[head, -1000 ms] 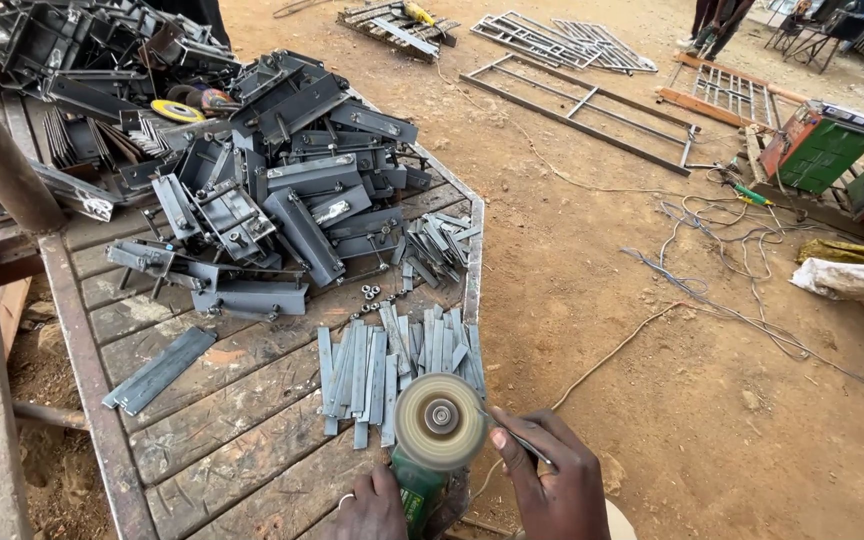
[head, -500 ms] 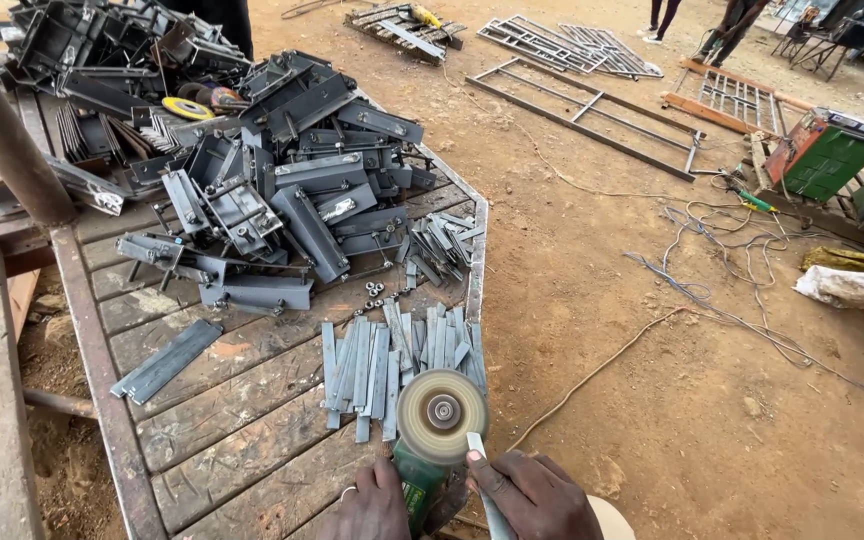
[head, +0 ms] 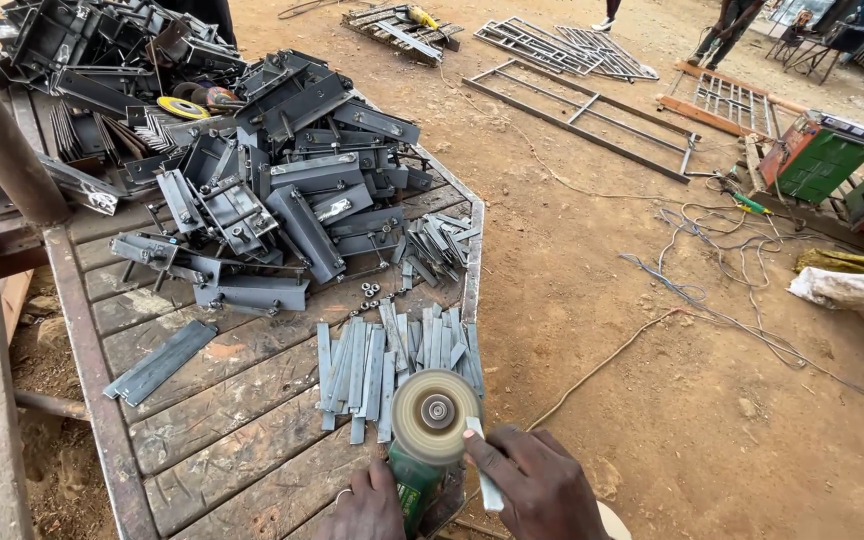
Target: Grinding the edges of small metal strips using a handheld angle grinder on a wooden platform.
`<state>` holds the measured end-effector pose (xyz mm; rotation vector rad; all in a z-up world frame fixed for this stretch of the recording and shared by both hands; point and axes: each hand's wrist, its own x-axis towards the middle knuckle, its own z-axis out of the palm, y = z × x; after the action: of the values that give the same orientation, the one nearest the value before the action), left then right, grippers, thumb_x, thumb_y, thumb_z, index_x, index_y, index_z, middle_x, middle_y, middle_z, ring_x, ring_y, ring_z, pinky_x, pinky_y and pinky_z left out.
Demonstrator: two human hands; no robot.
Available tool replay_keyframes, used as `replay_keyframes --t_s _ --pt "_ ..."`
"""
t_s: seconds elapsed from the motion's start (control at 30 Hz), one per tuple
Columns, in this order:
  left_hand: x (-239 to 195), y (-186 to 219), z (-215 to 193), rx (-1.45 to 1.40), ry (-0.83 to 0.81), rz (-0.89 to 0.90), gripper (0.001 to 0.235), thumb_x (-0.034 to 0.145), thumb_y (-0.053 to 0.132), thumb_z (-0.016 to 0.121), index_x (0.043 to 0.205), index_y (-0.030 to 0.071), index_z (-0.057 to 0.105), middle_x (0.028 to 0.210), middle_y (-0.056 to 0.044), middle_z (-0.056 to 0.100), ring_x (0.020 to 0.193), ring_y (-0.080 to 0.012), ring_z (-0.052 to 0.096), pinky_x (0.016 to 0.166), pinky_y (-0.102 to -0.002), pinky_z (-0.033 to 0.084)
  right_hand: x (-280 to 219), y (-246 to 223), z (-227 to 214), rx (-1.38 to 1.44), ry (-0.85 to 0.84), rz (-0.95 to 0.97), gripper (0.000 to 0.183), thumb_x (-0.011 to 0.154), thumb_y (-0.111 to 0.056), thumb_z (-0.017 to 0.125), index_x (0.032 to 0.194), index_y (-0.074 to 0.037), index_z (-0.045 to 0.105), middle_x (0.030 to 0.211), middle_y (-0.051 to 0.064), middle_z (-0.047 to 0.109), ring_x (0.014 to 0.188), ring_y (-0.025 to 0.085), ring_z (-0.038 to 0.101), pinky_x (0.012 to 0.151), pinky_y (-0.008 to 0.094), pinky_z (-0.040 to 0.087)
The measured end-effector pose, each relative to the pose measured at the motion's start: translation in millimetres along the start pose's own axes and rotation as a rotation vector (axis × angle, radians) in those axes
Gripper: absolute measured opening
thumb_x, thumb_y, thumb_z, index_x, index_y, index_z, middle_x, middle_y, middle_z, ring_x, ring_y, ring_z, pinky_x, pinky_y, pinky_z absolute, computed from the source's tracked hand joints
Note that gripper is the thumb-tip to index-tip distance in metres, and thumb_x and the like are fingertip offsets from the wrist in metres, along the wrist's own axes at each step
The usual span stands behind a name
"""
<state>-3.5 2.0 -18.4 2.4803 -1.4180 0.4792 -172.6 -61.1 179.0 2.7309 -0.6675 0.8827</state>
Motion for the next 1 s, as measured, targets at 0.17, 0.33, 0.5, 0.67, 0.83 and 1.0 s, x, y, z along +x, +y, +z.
replay_keyframes --t_s 0.17,0.33,0.5,0.67,0.83,1.0 --pt "1 -2 -4 -0.023 -0.016 0.005 0.029 0.101 0.04 0.052 0.115 0.016 0.058 0.074 -0.001 0.051 0.043 -0.0174 0.054 0.037 -0.039 0.032 18 -2 -15 0.007 0.001 -0.286 0.014 0.098 -0.008 0.063 0.108 -0.004 0.072 0.094 0.007 0.065 0.074 0.019 0.063 0.066 0.033 0.05" --pt "0 0 4 -0.06 -0.221 -0.034 0.023 0.1 0.042 0.048 0.107 0.02 0.049 0.082 0.0 0.054 0.053 -0.0205 0.061 0.042 -0.041 0.039 28 -16 -27 0.324 0.167 0.279 0.014 0.093 -0.017 0.067 0.098 -0.014 0.08 0.089 -0.002 0.081 0.077 0.013 0.077 0.074 0.027 0.061" --pt "21 -8 -41 -0.077 -0.676 0.06 0.114 0.053 0.08 0.092 0.129 0.018 0.034 0.106 0.0 0.05 0.081 -0.0176 0.069 0.054 -0.038 0.05 11 7 7 1.111 0.378 1.373 0.012 0.093 -0.004 0.063 0.099 0.004 0.069 0.062 0.019 0.063 0.043 0.025 0.055 0.043 0.031 0.033" --pt "32 -11 -54 -0.109 -0.792 0.065 0.111 0.054 0.085 0.095 0.122 0.02 0.036 0.106 0.001 0.053 0.089 -0.0187 0.07 0.063 -0.04 0.054 20 9 8 1.142 0.368 1.415 0.012 0.094 -0.004 0.061 0.099 0.005 0.067 0.063 0.018 0.061 0.044 0.024 0.051 0.043 0.032 0.033" --pt "28 -9 -43 -0.091 -0.735 0.049 0.112 0.047 0.086 0.098 0.117 0.021 0.038 0.103 0.001 0.055 0.083 -0.0182 0.072 0.056 -0.039 0.052 47 10 0 1.126 0.328 1.429 0.008 0.093 -0.002 0.062 0.095 0.005 0.065 0.061 0.018 0.059 0.042 0.023 0.047 0.041 0.032 0.035" --pt "29 -12 -49 -0.141 -0.805 0.104 0.119 0.062 0.078 0.093 0.137 0.013 0.027 0.118 -0.004 0.05 0.102 -0.0231 0.067 0.072 -0.041 0.057 57 19 3 0.962 0.103 1.44 0.012 0.09 -0.009 0.061 0.096 -0.001 0.068 0.061 0.014 0.06 0.045 0.019 0.046 0.042 0.03 0.038"
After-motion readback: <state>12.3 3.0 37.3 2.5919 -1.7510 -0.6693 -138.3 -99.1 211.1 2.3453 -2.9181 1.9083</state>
